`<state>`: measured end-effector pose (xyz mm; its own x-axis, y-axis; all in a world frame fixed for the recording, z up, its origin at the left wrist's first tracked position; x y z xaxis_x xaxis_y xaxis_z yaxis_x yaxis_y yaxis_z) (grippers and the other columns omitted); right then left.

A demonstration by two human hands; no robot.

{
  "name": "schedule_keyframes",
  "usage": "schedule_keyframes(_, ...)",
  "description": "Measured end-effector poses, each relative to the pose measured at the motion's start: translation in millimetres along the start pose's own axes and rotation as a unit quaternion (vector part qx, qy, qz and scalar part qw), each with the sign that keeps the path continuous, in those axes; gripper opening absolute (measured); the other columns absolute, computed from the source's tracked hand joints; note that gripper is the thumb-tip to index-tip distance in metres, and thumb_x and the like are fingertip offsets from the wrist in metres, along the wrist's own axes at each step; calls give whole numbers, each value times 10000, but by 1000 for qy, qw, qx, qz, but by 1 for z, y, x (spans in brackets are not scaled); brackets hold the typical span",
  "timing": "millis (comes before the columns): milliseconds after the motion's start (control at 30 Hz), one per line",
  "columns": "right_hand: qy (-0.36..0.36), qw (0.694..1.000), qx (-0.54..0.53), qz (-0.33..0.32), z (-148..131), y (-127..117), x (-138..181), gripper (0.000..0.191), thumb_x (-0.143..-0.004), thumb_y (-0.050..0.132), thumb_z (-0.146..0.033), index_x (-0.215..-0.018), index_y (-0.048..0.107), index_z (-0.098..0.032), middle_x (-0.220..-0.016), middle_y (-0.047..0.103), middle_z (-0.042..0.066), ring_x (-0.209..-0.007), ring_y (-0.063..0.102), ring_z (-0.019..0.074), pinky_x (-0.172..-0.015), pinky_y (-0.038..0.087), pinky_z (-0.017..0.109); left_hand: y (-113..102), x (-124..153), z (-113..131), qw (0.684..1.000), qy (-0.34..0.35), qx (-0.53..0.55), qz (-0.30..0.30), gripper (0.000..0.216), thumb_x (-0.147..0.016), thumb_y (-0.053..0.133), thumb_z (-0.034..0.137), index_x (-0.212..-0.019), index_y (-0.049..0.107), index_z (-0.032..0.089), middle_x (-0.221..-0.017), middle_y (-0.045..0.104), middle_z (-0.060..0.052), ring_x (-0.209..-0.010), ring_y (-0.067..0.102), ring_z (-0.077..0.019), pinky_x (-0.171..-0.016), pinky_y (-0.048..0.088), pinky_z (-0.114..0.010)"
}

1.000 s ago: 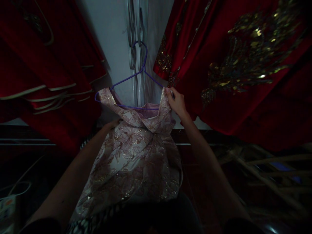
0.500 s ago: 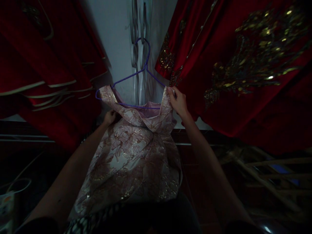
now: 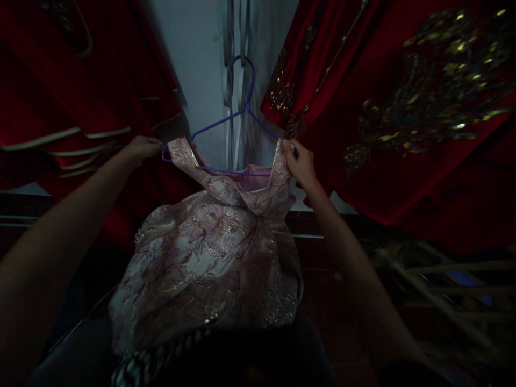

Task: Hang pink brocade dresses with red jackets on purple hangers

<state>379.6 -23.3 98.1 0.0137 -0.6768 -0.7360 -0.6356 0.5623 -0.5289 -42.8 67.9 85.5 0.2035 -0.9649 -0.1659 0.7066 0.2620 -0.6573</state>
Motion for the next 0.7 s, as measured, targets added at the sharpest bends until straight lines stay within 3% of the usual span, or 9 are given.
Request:
schedule_keyframes(67,-5,1000,16,8,-2,-3,0,458,-934,336,-560,-885,639,-220,-791,666,38,-763,619,180,-735,439,302,-16,5,31,996,-45,65,38,257,-680,722,264,-853,641,92,-740,594,17,-771,548,-136,-841,497,-382)
schedule_keyframes(167,-10,999,40,25,-10,-5,4,441,-935,339,-555,-877,631,-230,-807,665,45,-787,622,194,-766,437,323,-27,25,89,995,52,61,64,312,-707,701,290,-887,627,46,-960,568,-7,-1003,526,-158,-998,408,-420)
schedule_keyframes(267,-3,999,39,22,-23,-2,13,426,-941,327,-546,-881,624,-246,-767,650,36,-750,618,185,-721,434,307,-17,54,136,993,113,28,13,343,-713,715,296,-833,595,-2,-811,553,-18,-850,545,-131,-906,425,-379)
schedule_keyframes(367,11,1000,23,13,-30,1,20,427,-936,330,-550,-871,625,-250,-691,620,27,-680,598,169,-647,419,284,2,77,168,979,174,95,45,295,-801,641,315,-856,582,32,-746,542,-18,-696,482,-71,-708,391,-254)
schedule_keyframes(433,16,1000,6,0,-29,2,19,437,-926,341,-566,-842,625,-245,-658,605,21,-645,580,161,-619,413,279,14,83,181,967,227,102,63,263,-838,596,335,-834,568,73,-710,532,-6,-634,418,-54,-623,338,-224)
schedule_keyframes(533,21,999,-20,-28,-19,-1,4,489,-898,369,-616,-740,610,-221,-608,581,9,-620,566,150,-606,419,272,28,79,188,948,309,72,12,208,-853,566,311,-797,552,111,-700,533,5,-632,393,-62,-601,318,-218)
schedule_keyframes(633,62,994,-55,-76,-7,-1,-26,562,-881,373,-648,-609,575,-199,-508,529,0,-577,566,147,-580,435,274,32,66,177,939,338,22,-61,214,-842,543,296,-733,562,112,-653,510,8,-639,426,-80,-614,331,-219)
schedule_keyframes(700,106,979,-89,-152,-3,4,-46,554,-882,414,-617,-559,567,-193,-479,538,7,-528,560,144,-550,445,282,32,56,164,936,340,-19,-84,226,-813,544,300,-688,573,114,-619,493,9,-638,457,-94,-621,341,-223)
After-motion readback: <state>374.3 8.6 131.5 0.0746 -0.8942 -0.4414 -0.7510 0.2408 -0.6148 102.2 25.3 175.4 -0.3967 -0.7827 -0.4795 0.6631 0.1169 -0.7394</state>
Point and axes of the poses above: each hand's wrist, its own x-axis away from the middle knuckle, its own y-axis out of the palm, z = x × y, the point moved 2 cm from there along -x, towards the middle knuckle
